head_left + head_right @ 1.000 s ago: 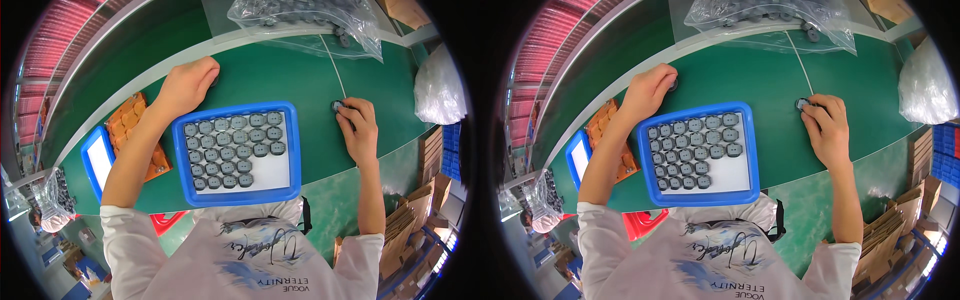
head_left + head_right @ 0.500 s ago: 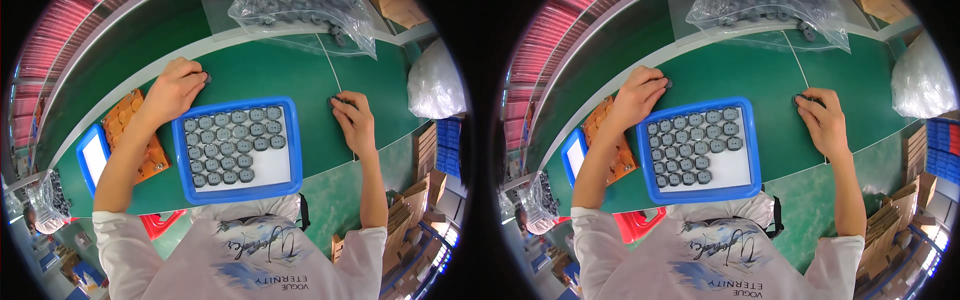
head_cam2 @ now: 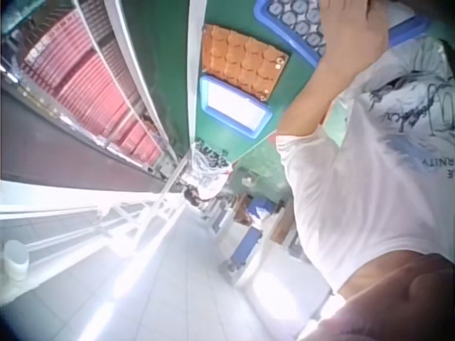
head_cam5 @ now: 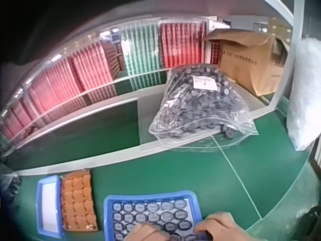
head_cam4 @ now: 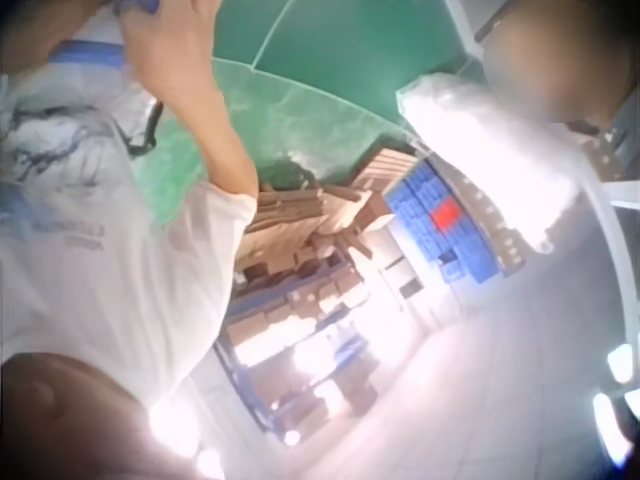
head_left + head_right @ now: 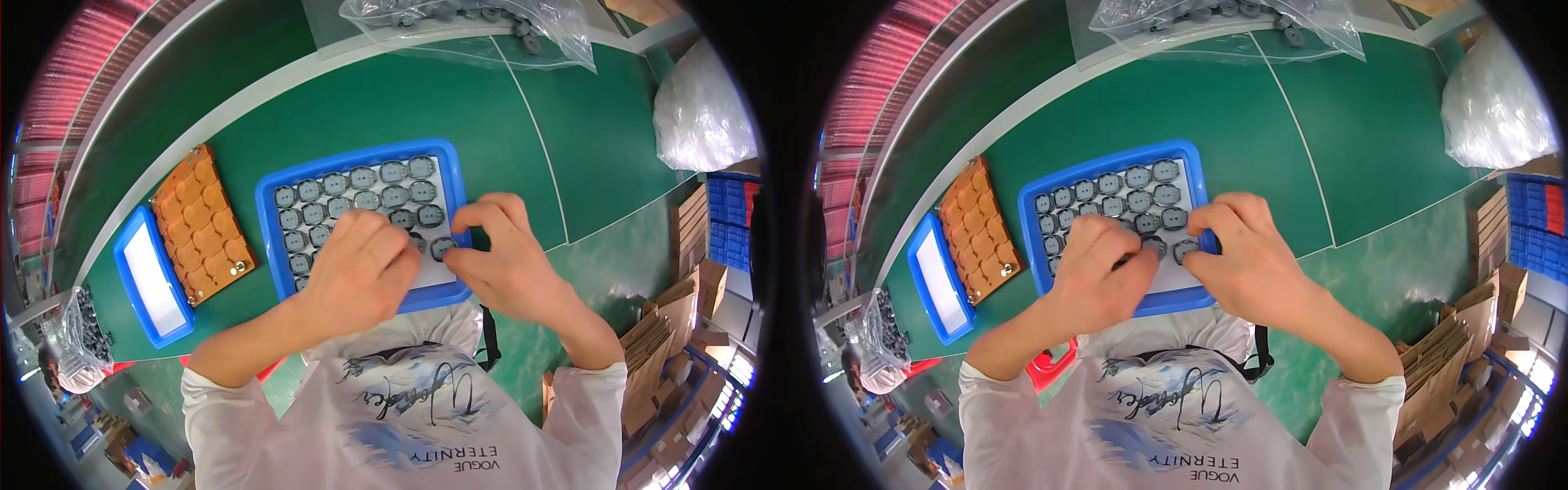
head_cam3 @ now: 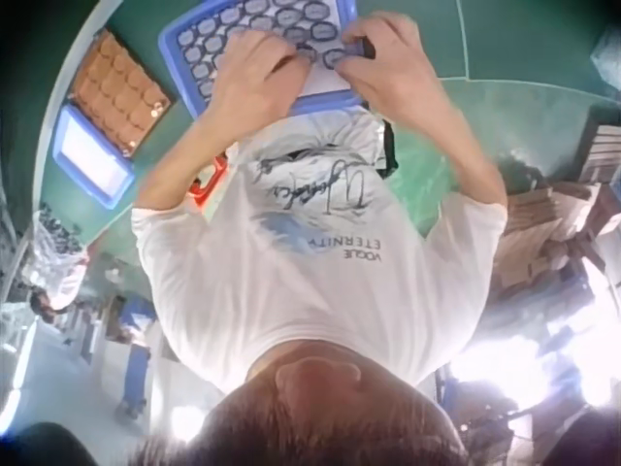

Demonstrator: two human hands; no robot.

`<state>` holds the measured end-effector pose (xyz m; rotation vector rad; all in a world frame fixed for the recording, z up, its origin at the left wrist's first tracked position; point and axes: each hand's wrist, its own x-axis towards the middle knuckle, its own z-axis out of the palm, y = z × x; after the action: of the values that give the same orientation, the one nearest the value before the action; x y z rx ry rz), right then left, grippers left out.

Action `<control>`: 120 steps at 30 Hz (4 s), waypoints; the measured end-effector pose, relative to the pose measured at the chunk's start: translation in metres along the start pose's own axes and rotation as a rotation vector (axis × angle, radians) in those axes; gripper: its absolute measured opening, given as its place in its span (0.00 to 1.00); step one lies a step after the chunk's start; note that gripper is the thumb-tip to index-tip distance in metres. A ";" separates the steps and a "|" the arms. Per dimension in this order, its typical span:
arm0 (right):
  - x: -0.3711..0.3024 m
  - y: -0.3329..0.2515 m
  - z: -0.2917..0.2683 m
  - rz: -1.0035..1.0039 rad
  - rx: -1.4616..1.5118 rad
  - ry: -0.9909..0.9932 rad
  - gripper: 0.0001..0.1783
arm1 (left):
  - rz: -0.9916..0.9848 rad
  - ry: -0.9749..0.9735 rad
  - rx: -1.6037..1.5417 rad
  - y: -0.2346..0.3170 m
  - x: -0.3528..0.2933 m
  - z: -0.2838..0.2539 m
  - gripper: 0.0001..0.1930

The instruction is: Placing small electronic components into a blue sorting tray and then into a wooden assembly jig on a production floor.

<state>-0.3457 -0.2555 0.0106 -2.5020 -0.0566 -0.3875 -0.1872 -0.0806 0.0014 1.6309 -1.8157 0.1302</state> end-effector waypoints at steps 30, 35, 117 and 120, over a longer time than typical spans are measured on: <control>0.205 0.171 0.017 0.183 -0.205 0.361 0.17 | -0.543 0.020 0.356 -0.206 0.161 0.048 0.15; 0.192 0.159 0.008 0.243 -0.311 0.214 0.12 | -0.473 0.152 0.132 -0.197 0.146 0.031 0.15; -0.001 0.002 -0.004 0.024 0.035 0.053 0.14 | -0.191 -0.208 -0.182 0.002 -0.019 -0.019 0.14; -0.003 -0.001 -0.007 0.301 0.110 0.121 0.17 | -0.189 -0.209 -0.167 -0.001 -0.023 -0.020 0.15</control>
<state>-0.3510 -0.2590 0.0157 -2.3262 0.3338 -0.3970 -0.1784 -0.0520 0.0035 1.7369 -1.7588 -0.2784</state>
